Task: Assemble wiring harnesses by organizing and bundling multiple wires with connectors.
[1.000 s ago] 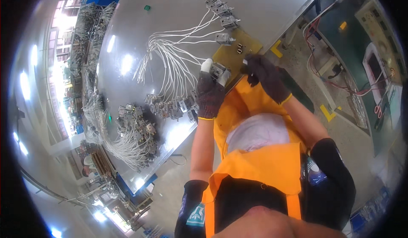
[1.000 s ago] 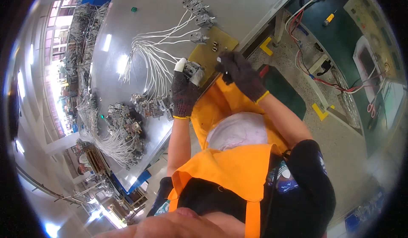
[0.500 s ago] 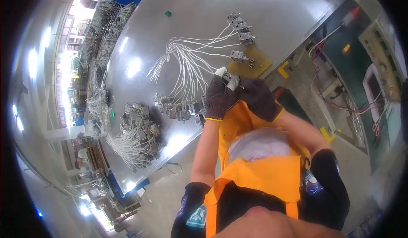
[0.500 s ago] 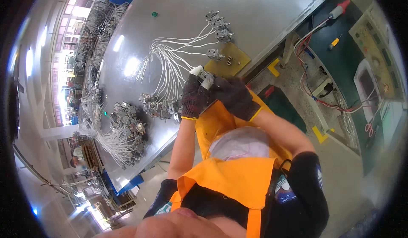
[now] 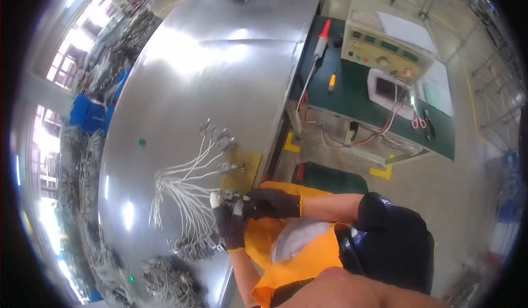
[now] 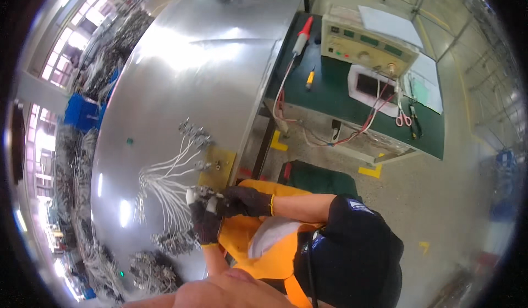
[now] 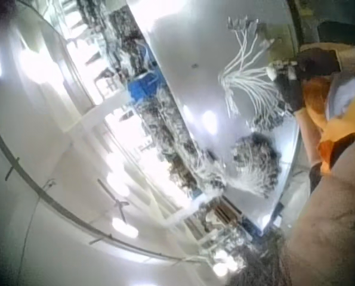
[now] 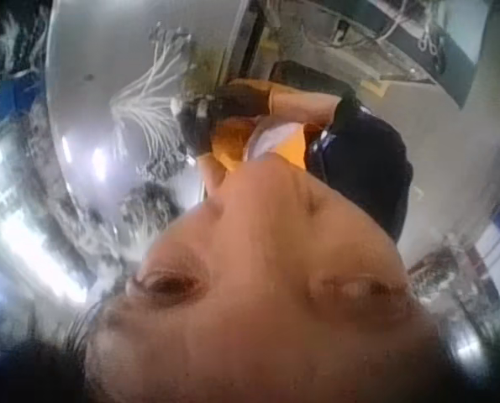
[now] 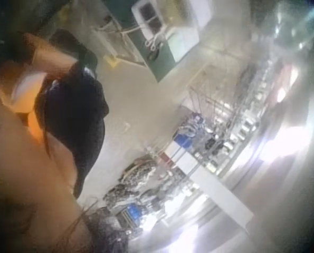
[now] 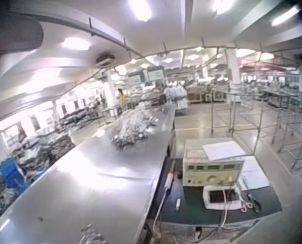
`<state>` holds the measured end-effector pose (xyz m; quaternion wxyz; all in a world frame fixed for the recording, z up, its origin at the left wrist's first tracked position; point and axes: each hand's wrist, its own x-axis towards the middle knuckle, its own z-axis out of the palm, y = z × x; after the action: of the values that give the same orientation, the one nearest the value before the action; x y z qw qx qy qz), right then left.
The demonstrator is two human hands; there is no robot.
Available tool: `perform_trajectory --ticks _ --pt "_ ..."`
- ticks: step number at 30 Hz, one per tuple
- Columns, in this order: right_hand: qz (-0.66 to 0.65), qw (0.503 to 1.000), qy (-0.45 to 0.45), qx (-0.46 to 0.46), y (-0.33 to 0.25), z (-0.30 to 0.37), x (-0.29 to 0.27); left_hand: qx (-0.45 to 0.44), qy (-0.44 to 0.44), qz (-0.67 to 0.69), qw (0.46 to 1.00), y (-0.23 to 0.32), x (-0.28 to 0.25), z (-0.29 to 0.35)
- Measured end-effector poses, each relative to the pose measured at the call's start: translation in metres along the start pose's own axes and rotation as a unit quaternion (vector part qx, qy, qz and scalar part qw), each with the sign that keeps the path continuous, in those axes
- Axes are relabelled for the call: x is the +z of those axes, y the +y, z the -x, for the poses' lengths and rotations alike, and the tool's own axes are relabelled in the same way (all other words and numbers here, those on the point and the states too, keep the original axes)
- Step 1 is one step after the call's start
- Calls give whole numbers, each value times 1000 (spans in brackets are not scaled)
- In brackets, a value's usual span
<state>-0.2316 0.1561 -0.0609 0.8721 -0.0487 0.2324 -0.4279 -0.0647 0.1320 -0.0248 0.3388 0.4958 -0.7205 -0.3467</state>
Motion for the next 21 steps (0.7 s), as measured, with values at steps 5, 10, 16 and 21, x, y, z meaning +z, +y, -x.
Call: perform_trajectory --ticks 5,10,16,21 --pt "232 913 -28 -336 -32 -31 4 -80 143 319 933 9 9 -4" --pt "359 869 94 -329 -46 -39 -9 -49 80 -39 995 15 17 -16" --pt "435 870 70 -223 -26 18 -8 -119 27 52 991 22 2 -16" --pt "596 698 49 -394 -3 17 5 -173 61 224 957 23 5 -20"
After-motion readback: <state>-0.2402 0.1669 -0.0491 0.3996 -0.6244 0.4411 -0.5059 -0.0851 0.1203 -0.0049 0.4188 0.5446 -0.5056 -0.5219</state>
